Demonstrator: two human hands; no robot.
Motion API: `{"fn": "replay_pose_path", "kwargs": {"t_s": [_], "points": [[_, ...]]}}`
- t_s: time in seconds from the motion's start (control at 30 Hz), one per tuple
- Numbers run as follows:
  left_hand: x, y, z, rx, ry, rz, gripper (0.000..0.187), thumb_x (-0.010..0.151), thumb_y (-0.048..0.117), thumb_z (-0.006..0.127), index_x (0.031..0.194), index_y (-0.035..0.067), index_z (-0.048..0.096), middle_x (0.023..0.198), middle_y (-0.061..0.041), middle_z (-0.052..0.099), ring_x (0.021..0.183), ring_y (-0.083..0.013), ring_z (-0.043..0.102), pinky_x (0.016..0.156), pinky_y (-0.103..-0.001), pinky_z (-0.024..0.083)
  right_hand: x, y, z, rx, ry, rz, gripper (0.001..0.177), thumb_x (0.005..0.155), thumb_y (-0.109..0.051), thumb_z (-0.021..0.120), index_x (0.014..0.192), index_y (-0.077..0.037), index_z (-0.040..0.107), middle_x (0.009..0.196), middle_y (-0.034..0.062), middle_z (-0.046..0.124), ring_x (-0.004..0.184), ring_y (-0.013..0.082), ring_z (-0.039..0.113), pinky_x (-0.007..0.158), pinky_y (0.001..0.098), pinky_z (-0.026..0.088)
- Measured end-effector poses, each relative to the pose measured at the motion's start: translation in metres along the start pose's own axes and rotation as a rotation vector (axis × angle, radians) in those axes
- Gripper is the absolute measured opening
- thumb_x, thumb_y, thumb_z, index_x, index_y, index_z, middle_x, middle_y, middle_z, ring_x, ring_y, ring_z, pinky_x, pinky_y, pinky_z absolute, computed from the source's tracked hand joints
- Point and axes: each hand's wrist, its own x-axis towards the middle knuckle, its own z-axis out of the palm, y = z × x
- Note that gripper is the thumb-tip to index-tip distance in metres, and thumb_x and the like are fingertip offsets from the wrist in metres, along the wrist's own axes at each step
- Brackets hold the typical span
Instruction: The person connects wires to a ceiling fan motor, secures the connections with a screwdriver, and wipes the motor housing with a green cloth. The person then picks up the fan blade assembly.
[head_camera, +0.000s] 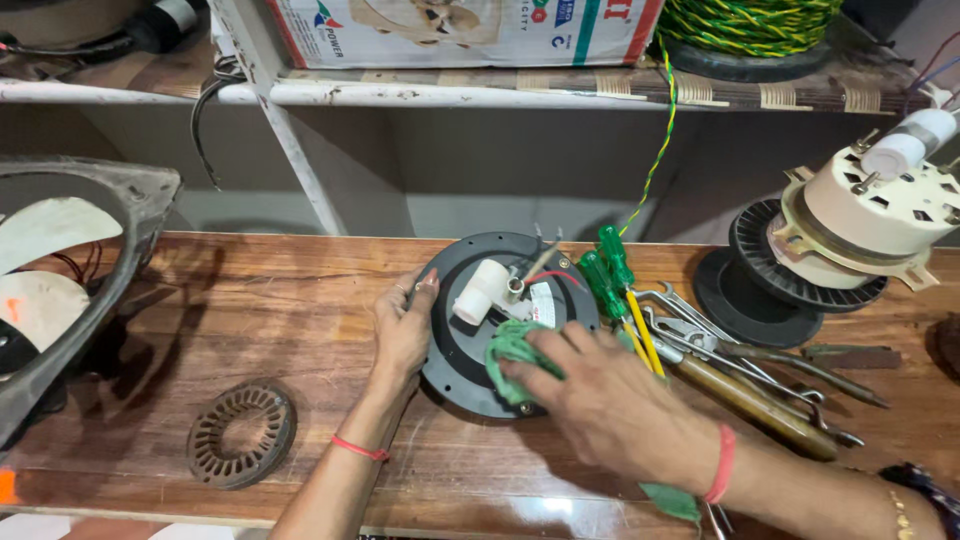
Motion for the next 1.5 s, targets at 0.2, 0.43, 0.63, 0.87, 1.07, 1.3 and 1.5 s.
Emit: {"fn": "replay_pose_path", "kwargs": {"t_s": [0.2, 0.43, 0.63, 0.87, 1.07, 1.3, 1.5], "points": [[0.007, -0.007, -0.003, 0.080, 0.038, 0.014, 0.031, 0.101, 0.013, 0.061, 0.123, -0.008, 0.069, 0.102, -0.005, 0.074, 0.086, -0.0081, 0.063, 0.079, -0.023, 0.053, -0.007, 0.029, -0.006, 0.102, -0.006, 0.119, 0.054, 0.077, -0.007, 0.067, 0.130, -0.015, 0.064, 0.131, 0.0116, 0.056, 0.096, 0.0314, 0.055, 0.072, 0.0420, 0.050], [0.006, -0.010, -0.007, 0.023, 0.005, -0.009, 0.030, 0.102, 0.014, 0.061, 0.121, -0.008, 0.070, 0.099, -0.005, 0.075, 0.083, -0.0077, 0.064, 0.075, -0.023, 0.053, 0.018, 0.073, -0.003, 0.007, 0.168, 0.124, 0.049, 0.079, -0.009, 0.069, 0.126, -0.019, 0.068, 0.124, 0.0169, 0.055, 0.100, 0.0375, 0.055, 0.080, 0.0464, 0.049], [0.008, -0.006, -0.005, 0.004, 0.002, 0.038, 0.032, 0.100, 0.012, 0.059, 0.123, -0.008, 0.068, 0.104, -0.005, 0.075, 0.089, -0.0063, 0.066, 0.081, -0.022, 0.054, 0.062, 0.097, -0.002, 0.105, 0.143, -0.092, 0.050, 0.078, -0.011, 0.071, 0.125, -0.026, 0.071, 0.118, 0.0133, 0.058, 0.107, 0.0352, 0.056, 0.088, 0.0448, 0.047], [0.003, 0.000, -0.001, 0.021, 0.051, -0.036, 0.033, 0.099, 0.014, 0.062, 0.122, -0.009, 0.069, 0.096, -0.007, 0.075, 0.079, -0.0086, 0.066, 0.071, -0.024, 0.056, 0.055, 0.098, -0.006, 0.103, 0.080, -0.102, 0.050, 0.072, 0.000, 0.066, 0.118, -0.019, 0.074, 0.123, 0.0141, 0.057, 0.104, 0.0344, 0.055, 0.088, 0.0437, 0.047], [0.005, 0.002, 0.000, -0.057, 0.015, -0.065, 0.034, 0.101, 0.015, 0.063, 0.124, -0.009, 0.069, 0.097, -0.008, 0.074, 0.080, -0.0097, 0.065, 0.072, -0.023, 0.054, 0.026, 0.093, -0.016, 0.176, 0.020, -0.122, 0.046, 0.071, -0.004, 0.072, 0.116, -0.015, 0.074, 0.126, 0.0151, 0.056, 0.110, 0.0360, 0.055, 0.091, 0.0459, 0.045], [0.003, 0.008, -0.001, -0.028, 0.004, -0.064, 0.035, 0.100, 0.017, 0.061, 0.123, -0.009, 0.068, 0.100, -0.010, 0.076, 0.084, -0.0113, 0.068, 0.076, -0.025, 0.057, 0.038, 0.107, -0.032, 0.194, -0.041, -0.090, 0.043, 0.073, -0.006, 0.073, 0.115, -0.016, 0.075, 0.126, 0.0130, 0.057, 0.115, 0.0353, 0.056, 0.094, 0.0464, 0.046], [0.004, 0.007, -0.001, -0.016, -0.013, -0.028, 0.035, 0.101, 0.015, 0.061, 0.124, -0.009, 0.068, 0.102, -0.009, 0.076, 0.085, -0.0093, 0.067, 0.077, -0.024, 0.056, 0.081, 0.121, 0.006, 0.234, 0.110, -0.134, 0.029, 0.075, -0.008, 0.074, 0.104, -0.015, 0.075, 0.132, 0.0147, 0.057, 0.117, 0.0368, 0.055, 0.096, 0.0466, 0.047]]}}
